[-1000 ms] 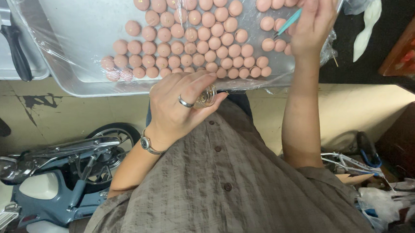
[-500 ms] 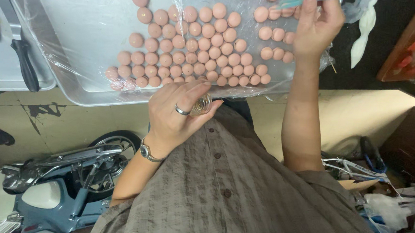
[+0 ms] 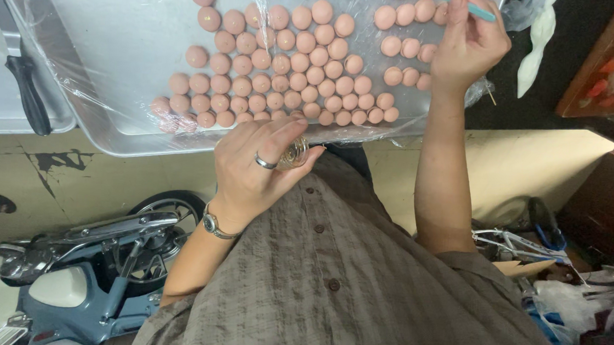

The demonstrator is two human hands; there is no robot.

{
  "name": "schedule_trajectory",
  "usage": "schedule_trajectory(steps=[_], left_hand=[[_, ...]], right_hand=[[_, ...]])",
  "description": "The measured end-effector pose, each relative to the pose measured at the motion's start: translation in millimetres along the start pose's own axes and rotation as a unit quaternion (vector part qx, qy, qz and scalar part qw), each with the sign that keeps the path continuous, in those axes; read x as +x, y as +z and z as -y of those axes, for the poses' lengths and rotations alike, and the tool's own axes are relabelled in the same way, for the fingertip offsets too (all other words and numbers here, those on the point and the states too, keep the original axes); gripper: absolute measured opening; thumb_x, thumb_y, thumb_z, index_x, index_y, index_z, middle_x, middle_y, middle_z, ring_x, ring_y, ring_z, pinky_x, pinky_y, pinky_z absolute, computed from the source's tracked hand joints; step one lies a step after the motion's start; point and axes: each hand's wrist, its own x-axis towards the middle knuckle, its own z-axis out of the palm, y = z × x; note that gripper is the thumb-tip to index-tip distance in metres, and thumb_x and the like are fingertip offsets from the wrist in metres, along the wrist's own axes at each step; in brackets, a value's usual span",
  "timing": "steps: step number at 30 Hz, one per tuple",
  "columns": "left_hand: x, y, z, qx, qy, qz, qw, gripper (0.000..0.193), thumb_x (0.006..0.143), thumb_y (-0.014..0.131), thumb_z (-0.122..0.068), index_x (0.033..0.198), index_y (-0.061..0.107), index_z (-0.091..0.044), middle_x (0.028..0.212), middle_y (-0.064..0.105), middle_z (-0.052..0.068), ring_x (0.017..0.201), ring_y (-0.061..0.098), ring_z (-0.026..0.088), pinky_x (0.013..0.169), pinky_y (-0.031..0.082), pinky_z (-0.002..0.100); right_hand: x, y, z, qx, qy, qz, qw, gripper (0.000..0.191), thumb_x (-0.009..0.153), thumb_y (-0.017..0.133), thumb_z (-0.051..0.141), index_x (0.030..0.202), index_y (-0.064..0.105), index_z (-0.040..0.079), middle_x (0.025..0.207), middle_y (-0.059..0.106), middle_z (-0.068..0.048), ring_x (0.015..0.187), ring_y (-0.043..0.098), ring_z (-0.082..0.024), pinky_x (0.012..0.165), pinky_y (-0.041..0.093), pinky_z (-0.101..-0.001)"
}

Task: The person carries a measuring cup of red liquid across the kitchen, then holds a small jar of glaze and uses a thin brush to apply glaze onto rows of pink dough balls arranged on a plastic-wrapped tray, dipping the brush back into the jar between pieces. The person then carries the tray and slides it into an oven.

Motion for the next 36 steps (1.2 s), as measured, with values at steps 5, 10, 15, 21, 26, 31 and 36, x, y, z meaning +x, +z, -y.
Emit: schedule_trajectory(steps=[5,10,15,21,26,31,36], left_hand=[[-1.1,0.0,-0.1,0.0,-0.003,0.002,1.0,0.05,0.085,0.092,-0.02,0.12,0.059,-0.008,0.107,0.072,0.008,0.086,0.065,0.026,0.073,0.048,0.036],[-0.3,0.0,0.0,0.007,-0.002,0.001,1.0,0.048,0.085,0.092,-0.02,0.119,0.06,-0.008,0.105,0.071,0.007,0.086,0.065,0.025,0.073,0.048,0.036],[-0.2,-0.2,0.1,0.005,-0.003,0.004,1.0,0.047,0.084,0.092,-0.019,0.119,0.061,-0.007,0.105,0.071,0.007,0.085,0.065,0.024,0.072,0.048,0.036],[0.3,-0.2,0.0,0.01,-0.003,0.004,1.0,0.046,0.084,0.092,-0.019,0.117,0.062,-0.007,0.104,0.071,0.007,0.084,0.064,0.024,0.071,0.047,0.036],[0.7,-0.3,-0.5,0.012,-0.004,0.005,1.0,0.045,0.084,0.092,-0.019,0.116,0.062,-0.008,0.103,0.071,0.006,0.083,0.064,0.024,0.071,0.047,0.036],[1.4,-0.3,-0.2,0.014,-0.002,0.005,1.0,0.045,0.084,0.092,-0.019,0.116,0.062,-0.008,0.105,0.071,0.006,0.084,0.064,0.024,0.071,0.047,0.036],[1.8,0.3,0.2,0.014,0.0,0.003,1.0,0.046,0.084,0.092,-0.019,0.116,0.062,-0.008,0.106,0.072,0.005,0.083,0.064,0.023,0.071,0.047,0.035]], right_hand=[[-1.2,0.1,-9.8,0.075,0.06,-0.001,0.995,0.011,0.105,0.069,0.001,0.104,0.072,-0.01,0.089,0.07,-0.008,0.076,0.066,-0.014,0.068,0.053,-0.0278],[-0.4,0.9,-4.9,0.052,0.021,0.017,0.998,0.01,0.106,0.069,0.0,0.106,0.073,-0.01,0.093,0.068,-0.009,0.077,0.063,-0.013,0.068,0.051,-0.0278],[2.5,1.4,0.4,0.014,0.001,0.021,1.0,0.01,0.105,0.07,0.0,0.104,0.074,-0.009,0.093,0.07,-0.009,0.077,0.063,-0.012,0.067,0.051,-0.0268],[2.2,1.7,3.2,0.021,0.008,0.022,1.0,0.01,0.105,0.071,0.0,0.103,0.075,-0.009,0.091,0.07,-0.009,0.076,0.062,-0.012,0.066,0.05,-0.0263],[1.8,1.0,2.0,0.014,0.005,0.019,1.0,0.011,0.105,0.071,0.0,0.103,0.075,-0.009,0.091,0.07,-0.009,0.077,0.064,-0.012,0.067,0.052,-0.0267],[2.8,-1.0,-0.7,0.042,0.012,0.007,0.999,0.01,0.104,0.07,0.0,0.102,0.073,-0.009,0.09,0.071,-0.009,0.075,0.067,-0.013,0.067,0.054,-0.0274],[1.7,0.6,-1.2,0.039,0.004,0.018,0.999,0.009,0.105,0.07,-0.001,0.104,0.074,-0.01,0.094,0.07,-0.01,0.078,0.064,-0.013,0.069,0.052,-0.0276]])
